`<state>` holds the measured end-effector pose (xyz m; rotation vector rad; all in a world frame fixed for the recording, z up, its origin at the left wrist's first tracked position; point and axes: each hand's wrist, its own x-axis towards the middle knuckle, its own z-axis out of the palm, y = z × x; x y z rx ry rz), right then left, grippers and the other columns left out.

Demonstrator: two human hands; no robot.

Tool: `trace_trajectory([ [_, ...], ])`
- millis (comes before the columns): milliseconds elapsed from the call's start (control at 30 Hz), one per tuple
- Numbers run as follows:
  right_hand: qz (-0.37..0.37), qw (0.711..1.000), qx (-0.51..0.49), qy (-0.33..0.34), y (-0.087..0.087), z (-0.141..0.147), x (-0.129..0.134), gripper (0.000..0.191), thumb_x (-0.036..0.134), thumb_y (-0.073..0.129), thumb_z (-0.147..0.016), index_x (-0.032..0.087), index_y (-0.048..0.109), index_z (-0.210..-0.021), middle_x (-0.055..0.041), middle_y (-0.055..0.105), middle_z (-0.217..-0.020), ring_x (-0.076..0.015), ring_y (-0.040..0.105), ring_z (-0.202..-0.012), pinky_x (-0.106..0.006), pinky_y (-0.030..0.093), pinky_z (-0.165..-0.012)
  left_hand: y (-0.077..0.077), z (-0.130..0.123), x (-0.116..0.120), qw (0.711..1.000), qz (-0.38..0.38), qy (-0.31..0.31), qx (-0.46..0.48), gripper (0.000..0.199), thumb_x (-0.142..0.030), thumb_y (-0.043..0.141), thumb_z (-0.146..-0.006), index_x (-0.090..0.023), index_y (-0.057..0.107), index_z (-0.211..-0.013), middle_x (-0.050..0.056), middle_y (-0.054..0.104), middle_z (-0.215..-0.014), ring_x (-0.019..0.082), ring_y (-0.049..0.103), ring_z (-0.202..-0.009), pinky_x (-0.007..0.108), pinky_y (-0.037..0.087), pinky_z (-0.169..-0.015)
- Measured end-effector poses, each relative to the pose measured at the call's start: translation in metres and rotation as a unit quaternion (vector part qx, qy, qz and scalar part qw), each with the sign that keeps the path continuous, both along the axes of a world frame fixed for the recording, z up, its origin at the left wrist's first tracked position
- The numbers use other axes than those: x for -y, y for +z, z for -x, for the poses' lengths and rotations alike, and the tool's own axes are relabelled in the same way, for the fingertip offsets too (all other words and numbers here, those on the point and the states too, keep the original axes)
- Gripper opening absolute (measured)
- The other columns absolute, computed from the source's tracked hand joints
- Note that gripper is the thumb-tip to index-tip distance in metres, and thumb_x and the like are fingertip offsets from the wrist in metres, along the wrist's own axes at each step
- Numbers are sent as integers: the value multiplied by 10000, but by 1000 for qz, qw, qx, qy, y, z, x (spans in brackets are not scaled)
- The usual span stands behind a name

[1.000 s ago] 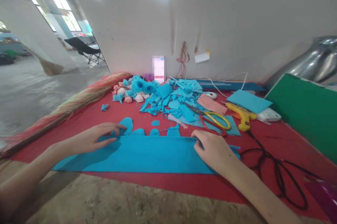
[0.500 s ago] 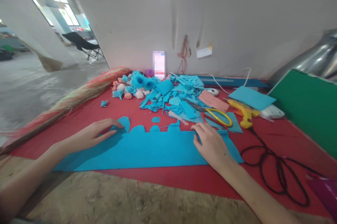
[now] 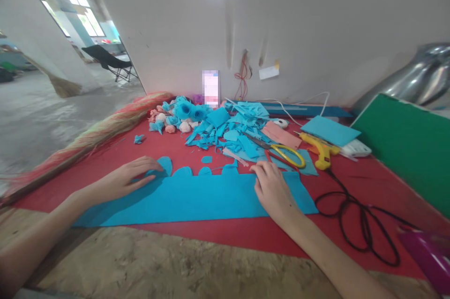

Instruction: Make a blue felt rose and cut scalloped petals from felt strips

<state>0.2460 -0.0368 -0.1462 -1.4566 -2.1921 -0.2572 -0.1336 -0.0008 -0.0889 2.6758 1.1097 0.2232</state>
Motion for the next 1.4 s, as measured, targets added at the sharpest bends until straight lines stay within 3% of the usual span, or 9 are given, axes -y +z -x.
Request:
trace_trajectory([
  [167, 24, 1000, -7, 18, 6, 5, 3, 274, 43, 354, -777, 183, 553, -903, -69, 563, -920, -224, 515, -915, -394, 437, -829, -3, 0, 0, 999, -24, -40, 15, 218, -260, 397, -907, -201, 557, -1042, 59, 568, -1102, 183, 496, -1054, 315, 387, -943],
  [433, 28, 999, -29, -1, 1, 18, 4, 289, 57, 338, -787, 159, 569, -929, -97, 563, -939, -247, 517, -915, -436, 439, -815, -5, -15, 7, 996, -20, -84, 34, 194, -294, 468, -882, -204, 595, -998, 58, 592, -1066, 176, 511, -1030, 296, 390, -944],
  [600, 33, 998, -51, 19, 7, 23, 6, 251, 121, 355, -837, 144, 572, -961, -122, 533, -983, -248, 510, -934, -447, 428, -836, -5, -30, 22, 991, 25, -134, 17, 393, -457, 642, -728, -197, 600, -1019, 72, 588, -1054, 205, 541, -994, 306, 423, -909],
  [767, 105, 984, -33, 138, 24, 18, 16, 208, 276, 508, -843, 193, 571, -1023, -69, 553, -1029, -188, 504, -1003, -335, 440, -885, -6, -30, 24, 987, 30, -151, 44, 235, -351, 573, -815, -209, 629, -993, 68, 601, -1010, 180, 557, -966, 277, 435, -879],
  [900, 168, 966, -9, 198, 33, 14, 23, 269, 347, 572, -811, 213, 583, -1043, -60, 560, -1065, -188, 500, -1020, -343, 438, -898, -7, -30, 23, 982, 18, -175, 73, 168, -213, 510, -853, -189, 653, -939, 65, 637, -931, 147, 589, -867, 237, 457, -784],
  [1100, 215, 955, -4, 205, 35, 12, 22, 315, 421, 544, -811, 217, 608, -1042, -78, 569, -1099, -223, 532, -1029, -424, 416, -939, -14, -31, 25, 978, -39, -180, 100, 174, -134, 483, -841, -176, 650, -861, 55, 676, -829, 136, 614, -755, 222, 455, -653],
  [1400, 222, 953, 43, 202, 36, 7, 26, 333, 403, 567, -793, 261, 586, -1094, -55, 529, -1173, -227, 491, -1099, -445, 394, -972, -12, -32, 26, 979, -31, -170, 110, 155, -198, 516, -853, -173, 666, -824, 61, 680, -807, 139, 624, -736, 223, 469, -648],
])
